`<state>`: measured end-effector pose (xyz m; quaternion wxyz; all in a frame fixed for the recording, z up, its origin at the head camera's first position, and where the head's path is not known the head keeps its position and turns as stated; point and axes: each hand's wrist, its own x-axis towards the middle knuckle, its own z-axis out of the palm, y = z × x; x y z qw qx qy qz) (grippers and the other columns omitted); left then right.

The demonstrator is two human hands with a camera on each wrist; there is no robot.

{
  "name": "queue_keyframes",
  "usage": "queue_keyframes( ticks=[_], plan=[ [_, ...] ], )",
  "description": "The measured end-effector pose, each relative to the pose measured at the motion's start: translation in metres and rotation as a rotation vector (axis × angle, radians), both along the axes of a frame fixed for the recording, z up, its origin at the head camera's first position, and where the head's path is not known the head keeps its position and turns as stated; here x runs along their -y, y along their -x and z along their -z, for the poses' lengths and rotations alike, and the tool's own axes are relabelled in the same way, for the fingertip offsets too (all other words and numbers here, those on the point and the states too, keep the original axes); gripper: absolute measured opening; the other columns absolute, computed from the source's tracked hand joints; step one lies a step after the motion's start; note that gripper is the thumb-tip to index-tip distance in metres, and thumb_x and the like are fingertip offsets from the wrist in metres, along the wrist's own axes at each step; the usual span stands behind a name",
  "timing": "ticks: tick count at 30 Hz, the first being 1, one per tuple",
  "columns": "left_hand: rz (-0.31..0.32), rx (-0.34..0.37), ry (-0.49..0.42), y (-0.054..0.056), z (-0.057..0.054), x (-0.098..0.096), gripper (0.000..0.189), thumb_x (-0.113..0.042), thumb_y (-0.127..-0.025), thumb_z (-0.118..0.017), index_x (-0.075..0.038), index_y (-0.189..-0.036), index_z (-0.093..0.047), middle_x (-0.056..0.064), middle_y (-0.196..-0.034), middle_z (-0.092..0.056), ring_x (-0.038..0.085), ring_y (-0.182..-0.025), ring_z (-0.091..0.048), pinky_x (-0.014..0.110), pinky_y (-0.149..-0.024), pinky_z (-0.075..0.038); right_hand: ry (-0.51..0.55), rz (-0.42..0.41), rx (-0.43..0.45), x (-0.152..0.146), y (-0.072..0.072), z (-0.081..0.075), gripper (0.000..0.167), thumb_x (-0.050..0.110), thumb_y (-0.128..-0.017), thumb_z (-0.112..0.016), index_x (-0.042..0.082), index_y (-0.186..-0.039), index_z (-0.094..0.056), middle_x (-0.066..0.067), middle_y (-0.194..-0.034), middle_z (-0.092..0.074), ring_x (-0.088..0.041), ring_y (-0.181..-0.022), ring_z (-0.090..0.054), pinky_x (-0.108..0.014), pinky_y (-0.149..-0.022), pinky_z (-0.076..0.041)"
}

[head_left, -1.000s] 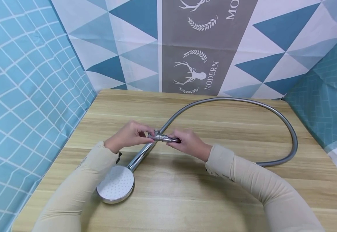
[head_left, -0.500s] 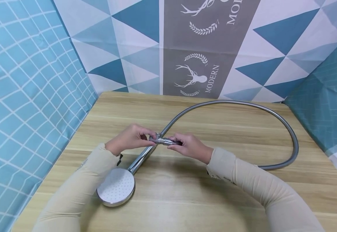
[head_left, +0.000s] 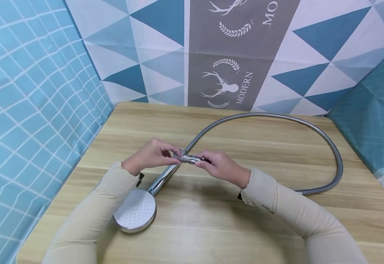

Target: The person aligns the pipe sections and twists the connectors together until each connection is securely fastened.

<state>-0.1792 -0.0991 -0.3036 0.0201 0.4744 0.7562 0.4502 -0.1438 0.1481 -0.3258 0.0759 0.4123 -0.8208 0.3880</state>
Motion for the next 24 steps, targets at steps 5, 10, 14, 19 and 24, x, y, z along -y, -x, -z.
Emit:
queue_keyframes(
  ticks=[5, 10, 14, 19, 24],
  plan=[
    [0.006, 0.002, -0.019, 0.001, 0.004, -0.003, 0.012, 0.008, -0.075, -0.076, 0.002, -0.083, -0.069, 0.011, -0.082, -0.07, 0.017, -0.06, -0.065, 0.027, -0.057, -0.054, -0.097, 0.089, 0.052, 0.001, -0.007, -0.006, 0.018, 0.007, -0.095, -0.059, -0.003, -0.108, -0.066, 0.003, -0.068, -0.05, -0.003, -0.055, -0.038, -0.024, -0.052, -0.04],
    [0.0, 0.006, -0.023, 0.001, 0.004, -0.004, 0.011, 0.008, -0.076, -0.076, 0.003, -0.083, -0.069, 0.012, -0.083, -0.071, 0.019, -0.061, -0.065, 0.027, -0.058, -0.054, -0.086, 0.119, 0.073, 0.002, -0.013, -0.006, 0.024, 0.011, -0.093, -0.064, -0.001, -0.112, -0.057, 0.004, -0.064, -0.049, -0.003, -0.052, -0.038, -0.022, -0.047, -0.037],
    [-0.003, -0.017, -0.015, 0.001, 0.004, -0.006, 0.01, 0.006, -0.077, -0.076, 0.001, -0.083, -0.069, 0.011, -0.083, -0.071, 0.015, -0.06, -0.062, 0.025, -0.057, -0.053, -0.043, 0.102, -0.045, 0.0, -0.01, -0.002, 0.022, 0.005, -0.082, -0.074, 0.003, -0.092, -0.055, -0.003, -0.075, -0.065, -0.005, -0.057, -0.048, -0.021, -0.05, -0.042],
    [0.012, -0.033, -0.019, 0.001, 0.004, -0.008, 0.011, 0.007, -0.076, -0.076, 0.001, -0.083, -0.069, 0.01, -0.082, -0.071, 0.012, -0.058, -0.061, 0.024, -0.054, -0.051, -0.02, 0.089, -0.149, -0.002, -0.008, 0.003, 0.02, -0.001, -0.078, -0.077, 0.002, -0.085, -0.059, -0.007, -0.081, -0.069, -0.006, -0.06, -0.052, -0.019, -0.053, -0.044],
    [0.013, -0.039, -0.025, 0.0, 0.006, -0.008, 0.011, 0.006, -0.076, -0.076, 0.001, -0.083, -0.069, 0.01, -0.082, -0.071, 0.012, -0.057, -0.06, 0.024, -0.054, -0.051, 0.012, 0.101, -0.049, -0.002, -0.012, -0.001, 0.015, 0.0, -0.078, -0.077, 0.001, -0.089, -0.066, -0.003, -0.076, -0.066, -0.004, -0.058, -0.047, -0.021, -0.051, -0.042]
  ],
)
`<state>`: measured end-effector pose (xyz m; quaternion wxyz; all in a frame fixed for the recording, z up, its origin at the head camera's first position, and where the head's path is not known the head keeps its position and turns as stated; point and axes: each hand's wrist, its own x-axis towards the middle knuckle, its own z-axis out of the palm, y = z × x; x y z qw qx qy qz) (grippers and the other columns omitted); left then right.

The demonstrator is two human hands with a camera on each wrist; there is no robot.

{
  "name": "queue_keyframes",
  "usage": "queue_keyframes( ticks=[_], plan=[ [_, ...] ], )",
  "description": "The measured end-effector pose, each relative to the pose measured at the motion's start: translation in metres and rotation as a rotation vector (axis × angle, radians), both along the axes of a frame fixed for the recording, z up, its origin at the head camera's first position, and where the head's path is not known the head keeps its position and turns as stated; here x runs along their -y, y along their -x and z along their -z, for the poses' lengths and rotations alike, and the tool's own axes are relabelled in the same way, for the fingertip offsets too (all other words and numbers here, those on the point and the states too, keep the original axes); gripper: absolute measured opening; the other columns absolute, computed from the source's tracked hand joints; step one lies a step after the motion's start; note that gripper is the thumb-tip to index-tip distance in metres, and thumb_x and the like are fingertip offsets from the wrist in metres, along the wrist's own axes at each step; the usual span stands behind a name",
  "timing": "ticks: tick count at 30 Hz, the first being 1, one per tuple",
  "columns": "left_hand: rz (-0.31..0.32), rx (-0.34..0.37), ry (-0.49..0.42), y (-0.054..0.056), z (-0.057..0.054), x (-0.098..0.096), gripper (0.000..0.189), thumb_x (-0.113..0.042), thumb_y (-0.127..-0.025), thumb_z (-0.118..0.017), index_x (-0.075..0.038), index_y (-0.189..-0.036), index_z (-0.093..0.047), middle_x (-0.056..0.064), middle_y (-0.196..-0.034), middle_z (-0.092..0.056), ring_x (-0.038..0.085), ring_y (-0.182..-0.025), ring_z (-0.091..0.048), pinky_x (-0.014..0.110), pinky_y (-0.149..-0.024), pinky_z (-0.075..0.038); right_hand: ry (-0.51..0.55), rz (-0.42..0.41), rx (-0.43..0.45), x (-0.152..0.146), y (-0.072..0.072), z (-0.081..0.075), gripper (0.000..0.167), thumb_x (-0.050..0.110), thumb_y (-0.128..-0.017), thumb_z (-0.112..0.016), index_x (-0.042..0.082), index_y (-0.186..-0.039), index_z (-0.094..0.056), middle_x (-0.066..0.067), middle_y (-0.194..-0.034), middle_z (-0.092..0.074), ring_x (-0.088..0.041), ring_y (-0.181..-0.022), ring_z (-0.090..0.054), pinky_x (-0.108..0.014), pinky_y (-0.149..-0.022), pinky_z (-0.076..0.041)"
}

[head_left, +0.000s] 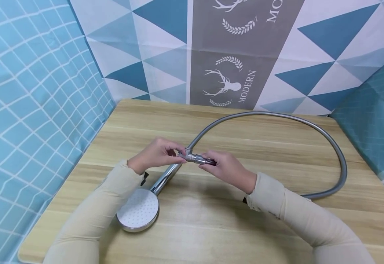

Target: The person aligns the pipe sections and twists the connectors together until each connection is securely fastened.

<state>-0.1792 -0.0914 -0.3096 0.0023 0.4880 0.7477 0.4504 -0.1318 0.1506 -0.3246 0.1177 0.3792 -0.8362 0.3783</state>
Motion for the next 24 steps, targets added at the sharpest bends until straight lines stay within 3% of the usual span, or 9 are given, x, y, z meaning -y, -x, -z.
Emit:
queue_keyframes(
  ticks=[5, 9, 13, 16, 21, 24],
  plan=[
    [0.009, 0.022, 0.004, -0.0008, -0.0004, -0.0033, 0.011, 0.006, -0.077, -0.076, 0.001, -0.084, -0.069, 0.01, -0.084, -0.071, 0.01, -0.058, -0.06, 0.025, -0.054, -0.052, 0.041, 0.037, 0.26, -0.002, -0.003, -0.0056, 0.01, 0.002, -0.081, -0.074, 0.0, -0.088, -0.068, -0.002, -0.074, -0.065, -0.005, -0.054, -0.044, -0.022, -0.047, -0.039],
    [0.012, 0.039, 0.013, -0.0011, -0.001, -0.0041, 0.011, 0.007, -0.077, -0.076, 0.002, -0.084, -0.07, 0.011, -0.082, -0.071, 0.011, -0.058, -0.06, 0.025, -0.055, -0.052, 0.117, 0.08, 0.5, -0.002, -0.0027, -0.0078, 0.008, 0.003, -0.083, -0.073, -0.002, -0.087, -0.068, 0.002, -0.062, -0.055, -0.006, -0.05, -0.039, -0.021, -0.045, -0.032],
    [0.017, 0.036, 0.012, -0.0016, -0.0036, -0.0037, 0.011, 0.007, -0.076, -0.076, 0.003, -0.084, -0.07, 0.011, -0.081, -0.071, 0.013, -0.057, -0.06, 0.025, -0.054, -0.051, 0.196, 0.095, 0.654, -0.0012, -0.0002, -0.008, 0.012, 0.003, -0.084, -0.071, -0.006, -0.092, -0.067, 0.004, -0.055, -0.048, -0.007, -0.048, -0.038, -0.02, -0.044, -0.031],
    [0.015, 0.035, 0.009, -0.002, -0.0051, -0.0031, 0.011, 0.006, -0.076, -0.076, 0.003, -0.084, -0.071, 0.011, -0.082, -0.071, 0.011, -0.058, -0.06, 0.025, -0.054, -0.051, 0.208, 0.082, 0.674, -0.0013, 0.0013, -0.0079, 0.013, 0.003, -0.086, -0.069, -0.007, -0.092, -0.067, 0.004, -0.054, -0.047, -0.006, -0.047, -0.039, -0.02, -0.044, -0.031],
    [0.011, 0.031, 0.003, -0.0017, -0.0052, -0.0019, 0.011, 0.006, -0.075, -0.077, 0.003, -0.085, -0.071, 0.011, -0.083, -0.072, 0.01, -0.058, -0.059, 0.025, -0.055, -0.051, 0.171, 0.048, 0.626, -0.0005, 0.0021, -0.008, 0.012, 0.003, -0.09, -0.063, -0.009, -0.091, -0.066, 0.003, -0.055, -0.045, -0.007, -0.048, -0.038, -0.021, -0.045, -0.031],
    [0.014, 0.016, -0.005, -0.001, -0.0052, -0.0011, 0.012, 0.007, -0.075, -0.077, 0.003, -0.085, -0.072, 0.011, -0.083, -0.072, 0.01, -0.058, -0.06, 0.025, -0.054, -0.051, 0.129, 0.072, 0.602, 0.0015, 0.0015, -0.0084, 0.02, 0.007, -0.088, -0.067, -0.007, -0.102, -0.062, 0.002, -0.058, -0.049, -0.008, -0.05, -0.038, -0.021, -0.046, -0.031]
  ],
)
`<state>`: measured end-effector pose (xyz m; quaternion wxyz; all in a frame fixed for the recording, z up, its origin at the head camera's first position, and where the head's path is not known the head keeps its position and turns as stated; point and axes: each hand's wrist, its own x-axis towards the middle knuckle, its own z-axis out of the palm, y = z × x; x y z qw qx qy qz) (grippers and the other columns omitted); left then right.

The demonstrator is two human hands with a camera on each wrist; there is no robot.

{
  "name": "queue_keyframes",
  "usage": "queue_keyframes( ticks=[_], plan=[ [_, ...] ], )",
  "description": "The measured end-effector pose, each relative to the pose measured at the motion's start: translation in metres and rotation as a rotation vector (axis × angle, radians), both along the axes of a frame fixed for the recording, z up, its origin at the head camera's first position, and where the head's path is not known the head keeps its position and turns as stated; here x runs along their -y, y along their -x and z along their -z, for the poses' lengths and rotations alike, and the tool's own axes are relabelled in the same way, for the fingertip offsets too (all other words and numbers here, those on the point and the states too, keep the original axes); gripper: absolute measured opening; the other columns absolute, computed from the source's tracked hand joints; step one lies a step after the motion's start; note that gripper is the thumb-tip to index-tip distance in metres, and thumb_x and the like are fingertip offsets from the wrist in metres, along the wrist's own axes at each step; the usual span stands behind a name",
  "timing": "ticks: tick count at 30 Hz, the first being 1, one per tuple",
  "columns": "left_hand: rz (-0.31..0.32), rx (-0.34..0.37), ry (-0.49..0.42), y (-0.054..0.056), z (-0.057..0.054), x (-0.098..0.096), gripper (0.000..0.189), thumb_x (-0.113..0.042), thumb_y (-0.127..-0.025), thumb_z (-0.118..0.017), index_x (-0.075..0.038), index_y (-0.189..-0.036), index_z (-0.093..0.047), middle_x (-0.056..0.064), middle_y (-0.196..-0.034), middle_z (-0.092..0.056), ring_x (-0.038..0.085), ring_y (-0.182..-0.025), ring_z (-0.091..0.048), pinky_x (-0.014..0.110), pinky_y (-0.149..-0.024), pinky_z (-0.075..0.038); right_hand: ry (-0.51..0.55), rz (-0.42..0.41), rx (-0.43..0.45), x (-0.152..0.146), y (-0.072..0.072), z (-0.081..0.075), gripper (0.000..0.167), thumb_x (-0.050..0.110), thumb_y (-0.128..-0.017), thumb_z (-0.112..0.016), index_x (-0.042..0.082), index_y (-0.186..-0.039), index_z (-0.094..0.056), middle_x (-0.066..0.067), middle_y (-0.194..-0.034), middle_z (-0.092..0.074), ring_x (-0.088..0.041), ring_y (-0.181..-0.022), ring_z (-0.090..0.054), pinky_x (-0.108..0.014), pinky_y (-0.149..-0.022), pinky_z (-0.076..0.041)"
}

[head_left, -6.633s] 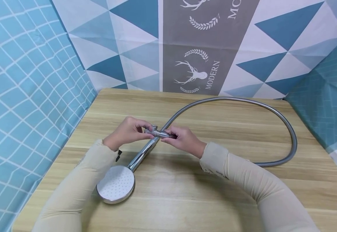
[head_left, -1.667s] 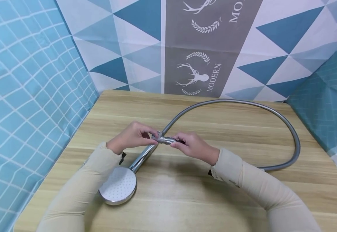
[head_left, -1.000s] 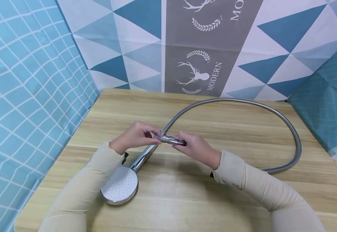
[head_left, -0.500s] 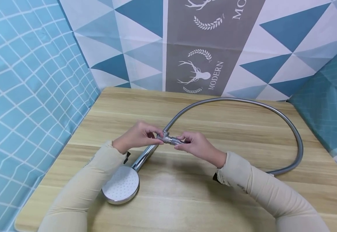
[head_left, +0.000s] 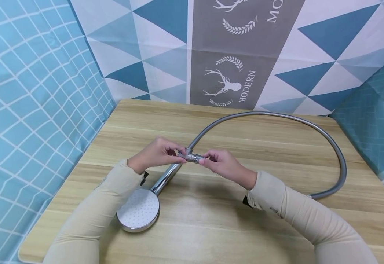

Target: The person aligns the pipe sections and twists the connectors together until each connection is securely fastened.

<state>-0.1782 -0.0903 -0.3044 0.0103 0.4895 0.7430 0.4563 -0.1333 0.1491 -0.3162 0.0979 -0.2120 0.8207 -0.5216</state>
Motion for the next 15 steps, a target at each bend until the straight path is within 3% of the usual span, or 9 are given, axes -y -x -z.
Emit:
queue_keyframes(
  ticks=[3, 5, 10, 13, 15],
  plan=[
    [0.01, -0.01, -0.008, 0.001, 0.0, 0.0, 0.011, 0.007, -0.075, -0.077, 0.002, -0.083, -0.071, 0.011, -0.082, -0.072, 0.01, -0.057, -0.06, 0.025, -0.053, -0.051, -0.034, 0.007, -0.025, 0.002, -0.002, 0.001, 0.039, 0.009, -0.083, -0.075, -0.003, -0.113, -0.054, 0.001, -0.061, -0.054, -0.009, -0.05, -0.04, -0.022, -0.046, -0.033],
    [0.022, -0.011, -0.013, 0.002, 0.001, 0.0, 0.011, 0.007, -0.075, -0.076, 0.001, -0.083, -0.071, 0.01, -0.081, -0.072, 0.012, -0.056, -0.059, 0.025, -0.052, -0.051, -0.029, -0.011, -0.064, 0.003, -0.003, 0.003, 0.043, 0.005, -0.08, -0.077, -0.001, -0.113, -0.05, -0.001, -0.061, -0.056, -0.009, -0.049, -0.04, -0.022, -0.045, -0.033],
    [0.04, 0.009, -0.019, 0.003, 0.002, 0.001, 0.011, 0.007, -0.075, -0.076, 0.001, -0.082, -0.07, 0.009, -0.081, -0.071, 0.017, -0.054, -0.058, 0.024, -0.052, -0.05, 0.048, -0.054, -0.208, 0.004, -0.004, 0.009, 0.024, -0.006, -0.079, -0.074, -0.003, -0.092, -0.054, -0.015, -0.076, -0.068, -0.006, -0.055, -0.047, -0.022, -0.047, -0.038],
    [0.037, 0.014, -0.009, 0.003, 0.002, 0.001, 0.011, 0.007, -0.076, -0.076, 0.0, -0.083, -0.07, 0.009, -0.081, -0.071, 0.016, -0.054, -0.058, 0.024, -0.052, -0.05, 0.076, -0.053, -0.243, 0.004, -0.004, 0.01, 0.018, -0.007, -0.078, -0.074, -0.002, -0.084, -0.057, -0.019, -0.093, -0.07, -0.006, -0.062, -0.053, -0.022, -0.051, -0.043],
    [0.038, -0.007, -0.002, 0.003, 0.002, 0.001, 0.011, 0.006, -0.076, -0.076, 0.0, -0.082, -0.071, 0.008, -0.081, -0.071, 0.012, -0.054, -0.057, 0.024, -0.051, -0.05, 0.078, -0.048, -0.248, 0.003, -0.003, 0.01, 0.016, -0.006, -0.078, -0.074, -0.003, -0.082, -0.06, -0.018, -0.092, -0.071, -0.006, -0.063, -0.054, -0.022, -0.051, -0.044]
  ],
)
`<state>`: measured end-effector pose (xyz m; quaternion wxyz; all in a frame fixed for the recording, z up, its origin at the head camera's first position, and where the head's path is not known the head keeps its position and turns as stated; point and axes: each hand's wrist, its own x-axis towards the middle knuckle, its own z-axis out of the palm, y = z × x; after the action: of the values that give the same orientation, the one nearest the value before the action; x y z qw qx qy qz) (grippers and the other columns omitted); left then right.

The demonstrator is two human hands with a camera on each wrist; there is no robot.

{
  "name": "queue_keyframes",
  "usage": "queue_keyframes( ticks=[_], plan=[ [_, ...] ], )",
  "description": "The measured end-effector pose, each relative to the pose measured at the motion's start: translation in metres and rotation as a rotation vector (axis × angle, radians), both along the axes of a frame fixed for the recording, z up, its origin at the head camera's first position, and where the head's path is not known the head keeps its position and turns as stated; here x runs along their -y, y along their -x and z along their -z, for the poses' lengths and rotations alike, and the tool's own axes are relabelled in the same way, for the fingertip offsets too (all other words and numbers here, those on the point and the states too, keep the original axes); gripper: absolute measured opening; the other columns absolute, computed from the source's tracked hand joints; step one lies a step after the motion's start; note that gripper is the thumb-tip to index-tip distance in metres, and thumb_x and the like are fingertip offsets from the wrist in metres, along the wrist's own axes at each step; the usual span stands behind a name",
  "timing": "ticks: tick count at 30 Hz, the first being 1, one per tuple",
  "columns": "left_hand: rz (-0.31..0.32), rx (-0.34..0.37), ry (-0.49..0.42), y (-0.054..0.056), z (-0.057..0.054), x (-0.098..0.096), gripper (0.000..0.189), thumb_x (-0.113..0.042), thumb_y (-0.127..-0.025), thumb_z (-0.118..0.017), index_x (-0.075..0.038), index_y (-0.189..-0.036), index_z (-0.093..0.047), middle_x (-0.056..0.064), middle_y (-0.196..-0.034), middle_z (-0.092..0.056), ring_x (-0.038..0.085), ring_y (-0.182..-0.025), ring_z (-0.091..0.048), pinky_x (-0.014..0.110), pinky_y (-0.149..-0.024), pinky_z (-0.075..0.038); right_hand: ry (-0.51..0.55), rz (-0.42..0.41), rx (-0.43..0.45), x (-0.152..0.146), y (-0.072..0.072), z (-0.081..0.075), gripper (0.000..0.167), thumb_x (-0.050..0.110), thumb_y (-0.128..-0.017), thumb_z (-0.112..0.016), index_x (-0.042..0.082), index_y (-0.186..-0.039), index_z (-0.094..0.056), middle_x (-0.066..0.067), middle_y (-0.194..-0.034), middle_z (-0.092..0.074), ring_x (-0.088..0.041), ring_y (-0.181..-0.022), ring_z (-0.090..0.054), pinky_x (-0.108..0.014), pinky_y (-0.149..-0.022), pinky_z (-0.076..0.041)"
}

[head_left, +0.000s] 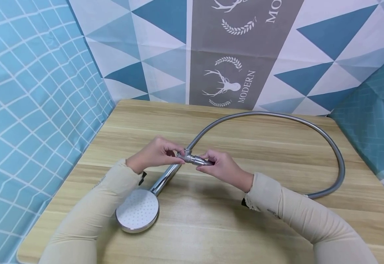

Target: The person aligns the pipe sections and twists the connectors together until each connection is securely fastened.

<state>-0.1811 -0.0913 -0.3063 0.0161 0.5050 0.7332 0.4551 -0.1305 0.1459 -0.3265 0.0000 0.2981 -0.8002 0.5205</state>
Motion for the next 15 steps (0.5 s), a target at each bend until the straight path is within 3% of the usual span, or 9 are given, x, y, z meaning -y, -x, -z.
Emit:
queue_keyframes(
  ticks=[7, 15],
  plan=[
    [-0.003, -0.034, 0.011, 0.0001, 0.0001, 0.0013, 0.011, 0.006, -0.076, -0.076, 0.0, -0.082, -0.071, 0.007, -0.078, -0.071, 0.009, -0.055, -0.058, 0.025, -0.05, -0.05, -0.008, 0.01, 0.032, -0.0006, 0.0022, -0.0024, 0.013, -0.003, -0.078, -0.076, -0.005, -0.087, -0.066, -0.012, -0.079, -0.07, -0.005, -0.055, -0.048, -0.022, -0.047, -0.04],
    [0.001, -0.027, 0.013, 0.0001, -0.0001, 0.001, 0.011, 0.007, -0.076, -0.076, 0.0, -0.082, -0.07, 0.008, -0.079, -0.071, 0.014, -0.055, -0.059, 0.024, -0.052, -0.05, -0.015, 0.084, 0.301, 0.0011, 0.0038, -0.008, 0.014, 0.004, -0.082, -0.074, -0.006, -0.088, -0.067, 0.0, -0.058, -0.057, -0.006, -0.049, -0.042, -0.02, -0.044, -0.034]
  ],
)
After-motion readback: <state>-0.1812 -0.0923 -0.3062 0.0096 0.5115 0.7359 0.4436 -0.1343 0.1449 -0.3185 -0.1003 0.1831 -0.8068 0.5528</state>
